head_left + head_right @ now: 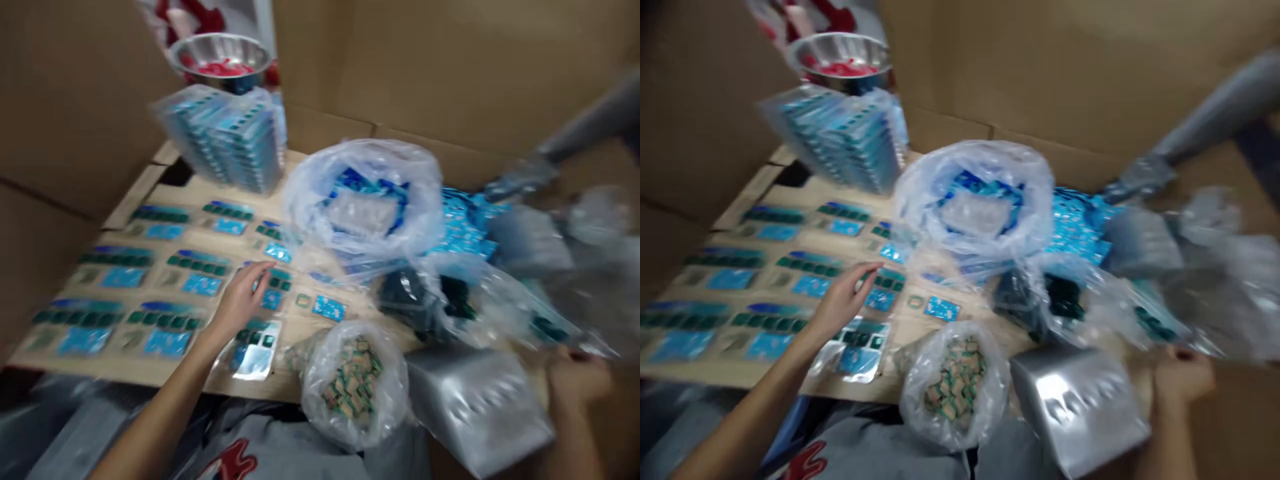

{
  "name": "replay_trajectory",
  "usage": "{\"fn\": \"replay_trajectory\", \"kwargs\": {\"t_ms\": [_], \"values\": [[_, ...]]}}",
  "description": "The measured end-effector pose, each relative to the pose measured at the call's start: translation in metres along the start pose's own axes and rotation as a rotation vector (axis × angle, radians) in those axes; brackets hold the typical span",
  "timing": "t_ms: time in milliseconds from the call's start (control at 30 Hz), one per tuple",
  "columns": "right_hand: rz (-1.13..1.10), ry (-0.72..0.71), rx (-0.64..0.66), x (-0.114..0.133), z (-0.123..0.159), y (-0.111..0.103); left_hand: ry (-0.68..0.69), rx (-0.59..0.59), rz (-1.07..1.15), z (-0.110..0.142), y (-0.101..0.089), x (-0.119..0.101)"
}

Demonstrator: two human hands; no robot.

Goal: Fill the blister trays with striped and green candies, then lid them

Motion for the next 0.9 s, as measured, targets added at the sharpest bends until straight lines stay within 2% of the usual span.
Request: {"fn": "replay_trajectory", "kwargs": {"t_ms": [67,167,300,400,500,633,733,800,867,900], "values": [[0.024,0.152,-0.047,-0.021,-0.008,0.000,0.105,0.106,0.070,0.002,0.021,-0.013],[-0.049,0.274,-0.073,-0.044,-0.020,0.006,0.243,0.239,0.143,-0.007,0.054,-0.024],[-0.253,0.348,-0.108,-0.055,-0.022,0.000,0.305,0.251,0.136,-0.037,0.084,-0.033],[-0.444,0.354,-0.148,-0.057,-0.015,-0.022,0.308,0.239,0.100,-0.060,0.100,-0.041],[-0.640,0.337,-0.188,-0.058,-0.006,-0.053,0.289,0.237,0.050,-0.079,0.119,-0.052],[-0.889,0.297,-0.181,-0.050,0.027,-0.099,0.220,0.199,-0.010,-0.092,0.137,-0.068],[-1.036,0.266,-0.060,-0.026,0.073,-0.124,0.160,0.160,-0.038,-0.085,0.130,-0.078],[-1.108,0.247,0.050,-0.004,0.109,-0.131,0.129,0.110,-0.057,-0.066,0.109,-0.087],[-1.176,0.233,0.171,0.023,0.145,-0.131,0.194,0.030,-0.031,-0.036,0.081,-0.104],[-1.224,0.223,0.248,0.037,0.162,-0.128,0.315,-0.034,0.038,-0.019,0.065,-0.116]]}}
Point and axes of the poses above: each hand's wrist, its own z-axis away from the middle knuckle, its own y-axis out of the palm, x = y × z, the point moved 2 cm from there along -z, towards the middle knuckle, and after that the axes turned 9 degrees about -x, right-handed, at the moved point
